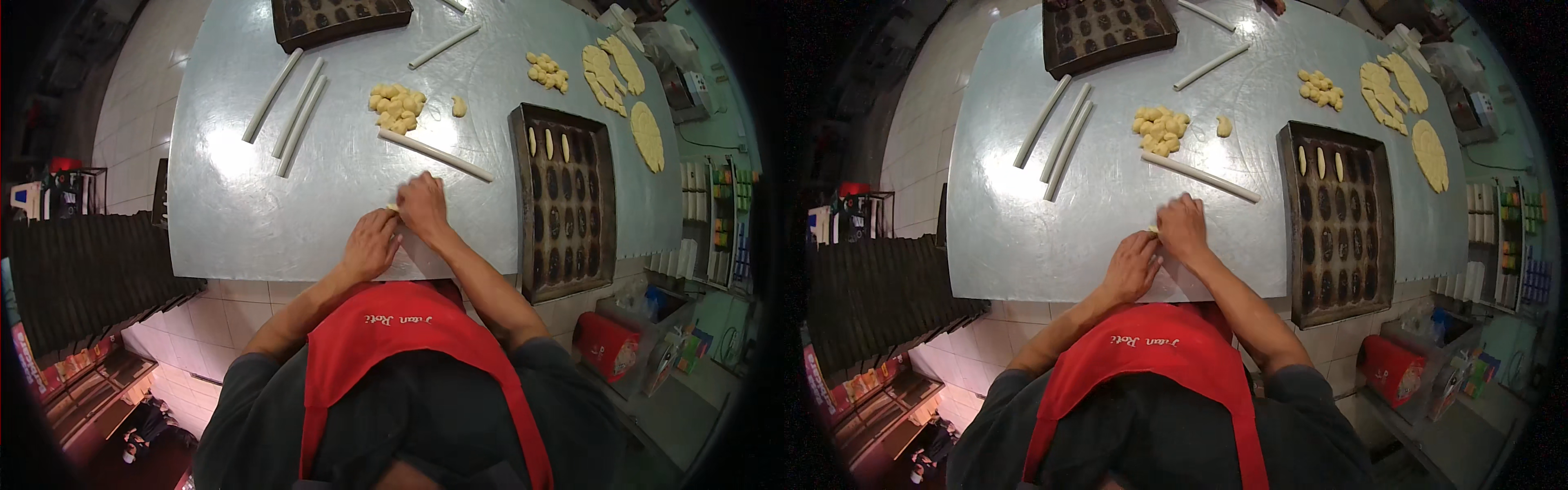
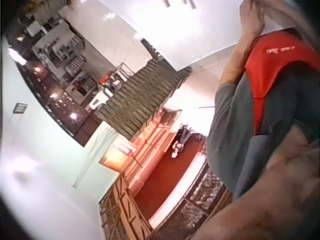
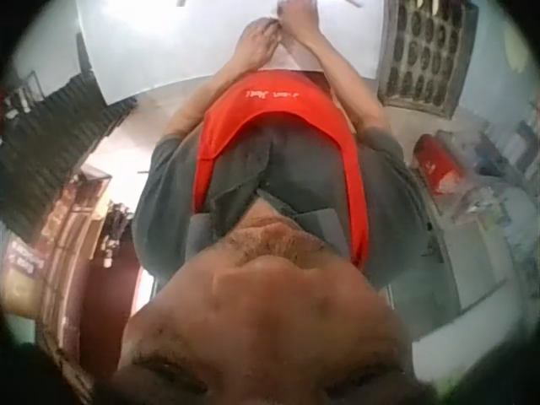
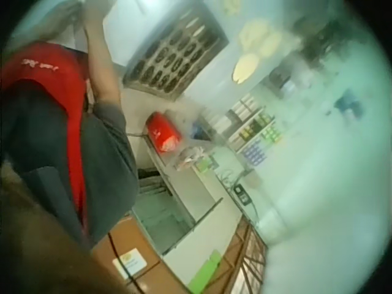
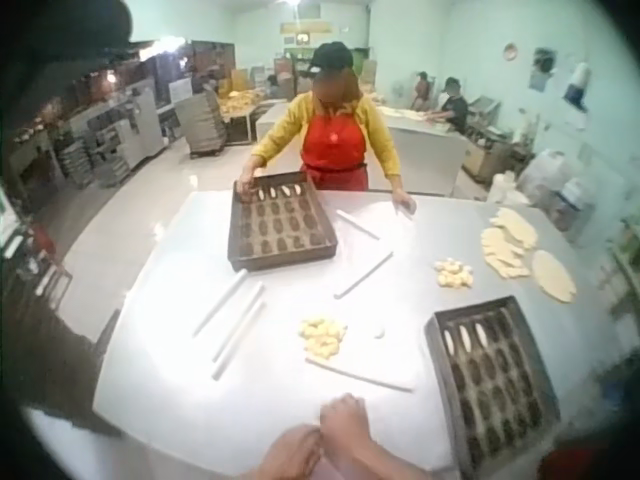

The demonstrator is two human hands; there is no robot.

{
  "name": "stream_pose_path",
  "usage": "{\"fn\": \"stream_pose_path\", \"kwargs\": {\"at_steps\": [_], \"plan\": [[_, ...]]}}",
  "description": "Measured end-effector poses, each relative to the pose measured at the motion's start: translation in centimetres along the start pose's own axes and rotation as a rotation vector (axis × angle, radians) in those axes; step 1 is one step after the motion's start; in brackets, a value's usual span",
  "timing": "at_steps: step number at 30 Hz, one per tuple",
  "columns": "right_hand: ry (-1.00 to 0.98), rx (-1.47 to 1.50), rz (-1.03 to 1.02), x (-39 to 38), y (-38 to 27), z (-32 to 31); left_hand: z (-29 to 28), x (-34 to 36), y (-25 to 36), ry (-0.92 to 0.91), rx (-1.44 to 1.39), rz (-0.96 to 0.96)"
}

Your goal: The person is shaping small pieces of dough into oblong rolls and placing them on a baking tray.

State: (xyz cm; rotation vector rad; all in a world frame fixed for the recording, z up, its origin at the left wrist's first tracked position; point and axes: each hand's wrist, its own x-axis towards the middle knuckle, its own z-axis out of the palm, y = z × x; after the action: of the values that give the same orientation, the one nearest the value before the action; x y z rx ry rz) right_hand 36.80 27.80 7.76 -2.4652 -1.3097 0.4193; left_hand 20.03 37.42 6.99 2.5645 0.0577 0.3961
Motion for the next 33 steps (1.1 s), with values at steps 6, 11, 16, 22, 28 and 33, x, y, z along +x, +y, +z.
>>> {"fn": "stream_pose_path", "kwargs": {"at_steps": [6, 11, 16, 22, 28, 33], "plan": [[0.362, 0.006, -0.096, -2.2, -3.1, 7.3, -2.6, 2.0, -9.3, 0.183, -0.147, -0.32], [0.295, -0.137, -0.068, -0.8, -4.0, 4.5, -3.3, 11.1, -17.9, 0.231, -0.13, -0.238], [0.304, 0.048, -0.057, 3.1, -3.2, 4.2, -1.5, 22.0, -21.2, 0.085, 0.01, -0.274], [0.369, 0.288, -0.085, -5.6, -1.7, 0.9, -2.5, 26.3, -22.7, -0.264, -0.204, -0.344], [0.375, 0.335, 0.114, -4.9, 5.1, -1.4, -5.5, 25.0, -26.0, 0.567, -0.063, -0.393], [0.712, 0.566, 0.457, -0.4, 14.9, -14.7, -7.9, 10.6, -21.8, 0.351, -0.127, -0.503]]}}
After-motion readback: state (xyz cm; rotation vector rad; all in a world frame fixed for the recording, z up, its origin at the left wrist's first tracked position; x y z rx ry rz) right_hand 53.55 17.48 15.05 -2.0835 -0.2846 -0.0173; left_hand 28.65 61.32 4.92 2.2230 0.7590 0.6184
